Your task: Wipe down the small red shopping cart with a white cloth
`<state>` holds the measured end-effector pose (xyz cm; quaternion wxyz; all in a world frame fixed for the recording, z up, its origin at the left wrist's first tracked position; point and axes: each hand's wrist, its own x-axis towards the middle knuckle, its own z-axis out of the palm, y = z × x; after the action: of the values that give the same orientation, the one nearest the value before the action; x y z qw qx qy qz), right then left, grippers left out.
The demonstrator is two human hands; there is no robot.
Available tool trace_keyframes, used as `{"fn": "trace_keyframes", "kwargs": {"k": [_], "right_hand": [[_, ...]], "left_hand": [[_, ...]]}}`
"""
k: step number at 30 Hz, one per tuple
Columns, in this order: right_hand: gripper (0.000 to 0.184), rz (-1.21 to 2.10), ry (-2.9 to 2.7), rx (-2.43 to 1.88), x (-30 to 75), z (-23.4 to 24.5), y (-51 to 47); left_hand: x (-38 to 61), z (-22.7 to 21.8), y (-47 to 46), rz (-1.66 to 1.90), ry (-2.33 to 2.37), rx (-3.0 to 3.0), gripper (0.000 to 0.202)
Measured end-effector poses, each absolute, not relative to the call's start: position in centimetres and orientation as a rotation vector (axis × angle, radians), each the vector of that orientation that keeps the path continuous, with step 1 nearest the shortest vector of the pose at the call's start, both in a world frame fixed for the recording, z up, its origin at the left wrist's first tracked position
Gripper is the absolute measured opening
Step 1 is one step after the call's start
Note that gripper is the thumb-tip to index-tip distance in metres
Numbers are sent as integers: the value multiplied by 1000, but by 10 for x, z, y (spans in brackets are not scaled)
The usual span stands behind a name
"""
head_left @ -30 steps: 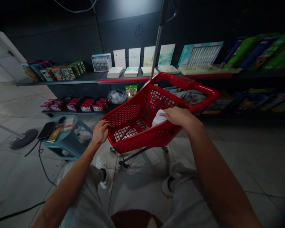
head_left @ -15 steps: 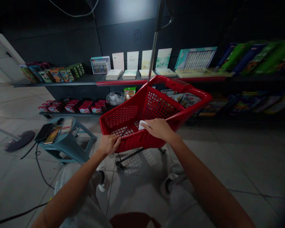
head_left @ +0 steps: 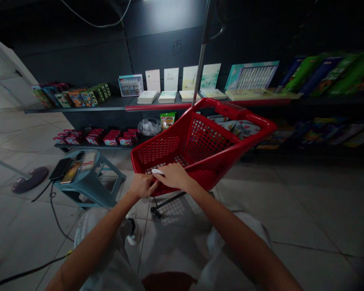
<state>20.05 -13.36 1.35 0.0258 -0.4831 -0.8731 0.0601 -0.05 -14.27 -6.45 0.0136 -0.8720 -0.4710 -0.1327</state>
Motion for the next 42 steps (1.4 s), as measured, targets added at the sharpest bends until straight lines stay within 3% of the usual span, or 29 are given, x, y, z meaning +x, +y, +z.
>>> {"fn": "trace_keyframes", "kwargs": {"k": [7, 15, 24, 29, 35, 42], "right_hand": [[52, 155, -2637, -1510, 217, 4, -135], [32, 133, -2525, -1013, 271, -19, -133], [31, 173, -2018, -994, 326, -24, -116], [53, 286, -1325, -1252, 361, -25, -103], [60, 152, -665, -1099, 397, -21, -93], [58, 166, -574, -1089, 390, -34, -87]], "left_hand": [[-3, -59, -142, -393, -1382, -2790, 46], [0, -54, -140, -383, -1394, -2761, 50], [1, -56, -129, -265, -1468, -2680, 50], [3, -55, -121, -275, -1500, -2598, 49], [9, -57, -117, -454, -1575, -2513, 44], [25, -73, -118, -919, -1657, -2264, 26]]}}
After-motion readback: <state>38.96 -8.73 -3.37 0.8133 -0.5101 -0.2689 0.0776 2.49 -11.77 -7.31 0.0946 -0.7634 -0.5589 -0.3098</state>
